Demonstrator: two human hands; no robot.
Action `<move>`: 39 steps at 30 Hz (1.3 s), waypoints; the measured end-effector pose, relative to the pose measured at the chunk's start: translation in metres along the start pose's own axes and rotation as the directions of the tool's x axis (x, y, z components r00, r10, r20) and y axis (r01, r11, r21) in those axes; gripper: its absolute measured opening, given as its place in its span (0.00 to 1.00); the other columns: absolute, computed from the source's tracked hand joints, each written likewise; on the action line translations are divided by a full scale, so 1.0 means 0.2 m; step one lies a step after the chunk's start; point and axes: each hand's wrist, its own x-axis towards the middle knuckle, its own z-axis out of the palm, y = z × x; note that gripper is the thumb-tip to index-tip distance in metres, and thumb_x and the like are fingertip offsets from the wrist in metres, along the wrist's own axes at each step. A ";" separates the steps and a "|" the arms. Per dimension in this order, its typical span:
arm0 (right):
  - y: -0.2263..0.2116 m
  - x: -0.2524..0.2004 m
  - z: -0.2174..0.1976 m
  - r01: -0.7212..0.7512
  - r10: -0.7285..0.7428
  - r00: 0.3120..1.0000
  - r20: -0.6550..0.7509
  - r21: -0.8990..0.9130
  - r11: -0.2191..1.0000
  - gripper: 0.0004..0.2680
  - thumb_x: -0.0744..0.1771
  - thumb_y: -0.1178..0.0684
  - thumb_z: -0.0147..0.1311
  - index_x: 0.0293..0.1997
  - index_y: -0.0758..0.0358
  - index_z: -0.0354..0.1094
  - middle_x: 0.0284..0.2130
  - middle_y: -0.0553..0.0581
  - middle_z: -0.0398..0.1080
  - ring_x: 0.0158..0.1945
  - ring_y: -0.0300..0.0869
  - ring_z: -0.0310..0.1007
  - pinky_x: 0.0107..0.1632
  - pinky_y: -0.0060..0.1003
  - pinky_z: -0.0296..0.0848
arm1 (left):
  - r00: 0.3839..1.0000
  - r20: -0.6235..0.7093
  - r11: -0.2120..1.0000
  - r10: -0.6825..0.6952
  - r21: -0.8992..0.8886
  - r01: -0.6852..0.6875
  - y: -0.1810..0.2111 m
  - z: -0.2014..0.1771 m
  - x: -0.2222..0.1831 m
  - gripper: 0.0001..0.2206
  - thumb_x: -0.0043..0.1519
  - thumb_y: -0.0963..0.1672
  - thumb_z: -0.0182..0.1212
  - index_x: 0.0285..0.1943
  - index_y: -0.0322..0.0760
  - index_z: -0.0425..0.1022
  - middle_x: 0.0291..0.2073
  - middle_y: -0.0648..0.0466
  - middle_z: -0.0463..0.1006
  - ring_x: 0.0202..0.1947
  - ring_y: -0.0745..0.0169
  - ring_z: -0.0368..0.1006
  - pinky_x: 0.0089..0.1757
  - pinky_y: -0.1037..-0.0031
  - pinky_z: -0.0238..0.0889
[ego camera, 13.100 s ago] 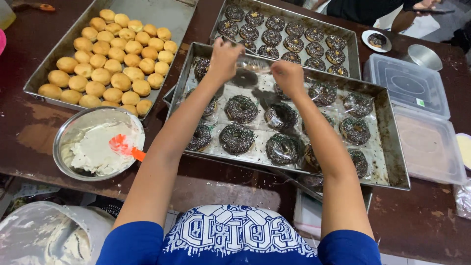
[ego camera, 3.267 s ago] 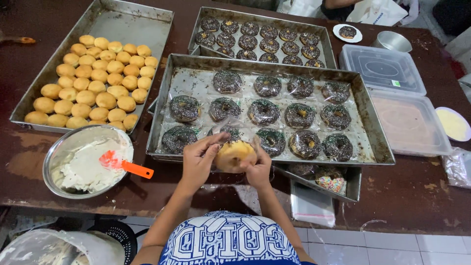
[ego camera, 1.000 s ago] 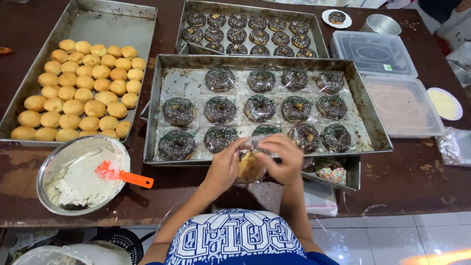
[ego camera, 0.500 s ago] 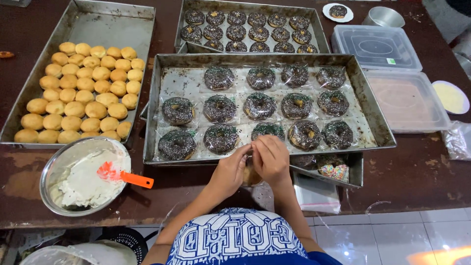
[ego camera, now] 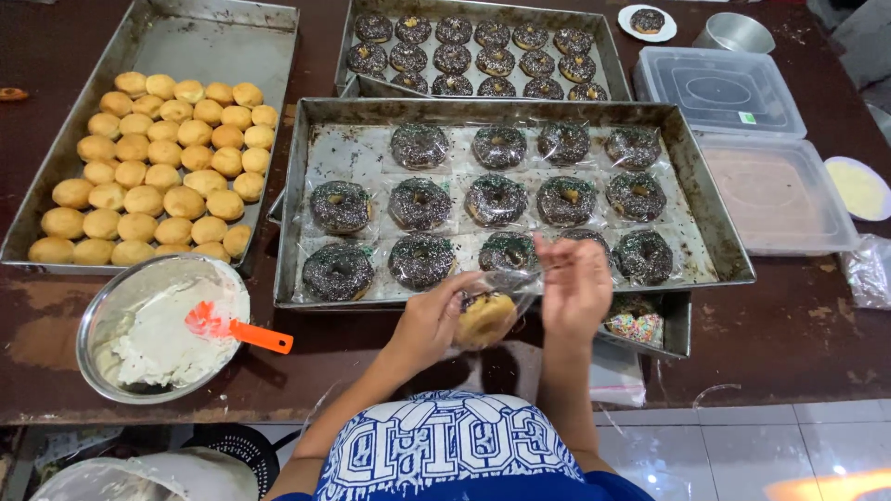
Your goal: The person places chocolate-frosted and plain donuts into individual plastic sleeves by hand, sometimes using a small plastic square to assist in sliding them in, and arranges them in metal trays.
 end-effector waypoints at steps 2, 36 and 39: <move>-0.05 0.04 -0.10 -0.044 0.050 0.998 -0.033 0.159 0.986 0.05 0.73 0.55 0.42 0.43 0.63 0.62 0.32 0.61 0.73 0.35 0.44 0.76 0.60 0.55 0.79 | 0.996 0.004 0.996 -0.084 0.006 0.084 -0.03 -0.01 0.00 0.17 0.67 0.38 0.50 0.66 0.38 0.71 0.45 0.43 0.85 0.31 0.53 0.81 0.38 0.68 0.74; 0.01 -0.14 -0.18 -0.285 0.406 0.909 0.092 -0.574 0.768 0.09 0.67 0.66 0.50 0.51 0.68 0.71 0.29 0.43 0.66 0.30 0.27 0.59 0.34 0.22 0.58 | 0.976 -0.216 0.985 -0.029 -0.173 -0.009 -0.14 -0.04 -0.03 0.14 0.66 0.35 0.50 0.59 0.29 0.75 0.45 0.46 0.86 0.37 0.70 0.78 0.39 0.78 0.71; -0.02 -0.16 -0.14 -0.090 0.249 0.960 0.129 -0.699 0.710 0.05 0.66 0.67 0.51 0.41 0.68 0.72 0.30 0.47 0.70 0.32 0.29 0.64 0.35 0.23 0.63 | 0.962 -0.265 0.982 -0.065 -0.186 0.015 -0.27 -0.01 -0.06 0.11 0.64 0.34 0.50 0.50 0.28 0.78 0.43 0.47 0.87 0.34 0.73 0.73 0.34 0.79 0.67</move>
